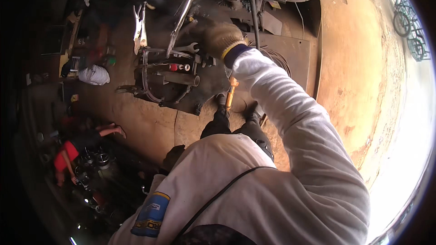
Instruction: The person uses a handheld grinder to smooth a metal frame, then uses pliers to hold a small rod while welding it to the structure with a torch.
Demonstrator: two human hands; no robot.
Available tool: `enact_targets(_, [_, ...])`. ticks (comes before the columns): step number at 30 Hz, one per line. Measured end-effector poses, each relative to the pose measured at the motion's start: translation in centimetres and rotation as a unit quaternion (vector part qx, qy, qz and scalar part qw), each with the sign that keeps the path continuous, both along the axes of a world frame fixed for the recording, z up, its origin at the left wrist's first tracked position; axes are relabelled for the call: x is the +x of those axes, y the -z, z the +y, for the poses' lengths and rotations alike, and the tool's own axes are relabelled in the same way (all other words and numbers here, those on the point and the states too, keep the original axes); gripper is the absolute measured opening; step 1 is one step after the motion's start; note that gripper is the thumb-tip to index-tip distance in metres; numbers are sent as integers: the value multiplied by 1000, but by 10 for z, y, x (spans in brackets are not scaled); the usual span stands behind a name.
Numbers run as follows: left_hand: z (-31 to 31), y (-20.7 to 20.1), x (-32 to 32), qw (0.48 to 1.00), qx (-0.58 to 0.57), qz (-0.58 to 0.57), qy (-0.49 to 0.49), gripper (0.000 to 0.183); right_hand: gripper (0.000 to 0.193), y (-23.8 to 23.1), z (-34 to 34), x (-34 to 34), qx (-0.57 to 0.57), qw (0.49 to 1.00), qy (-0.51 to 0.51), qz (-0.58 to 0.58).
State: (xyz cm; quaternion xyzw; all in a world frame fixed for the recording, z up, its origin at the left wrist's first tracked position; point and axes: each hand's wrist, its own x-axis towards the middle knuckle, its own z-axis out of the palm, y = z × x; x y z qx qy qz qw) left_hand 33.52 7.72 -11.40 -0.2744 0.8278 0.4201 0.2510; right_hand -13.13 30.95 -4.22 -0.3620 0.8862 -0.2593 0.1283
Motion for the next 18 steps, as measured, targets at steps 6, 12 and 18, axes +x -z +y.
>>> enact_targets(6, [-10, 74, 72, 993, -78, -33, 80, 26, 35, 21, -19, -5, 49, 998, 7, 35])
enact_targets(12, [-55, 99, 91, 917, -165, 171, 320, 36, 34, 5, -18, 0, 113, 992, -24, 56])
enact_targets(18, [-72, 89, 31, 993, 45, 105, 41, 41, 38, -21, -20, 24, 31, 999, 33, -1])
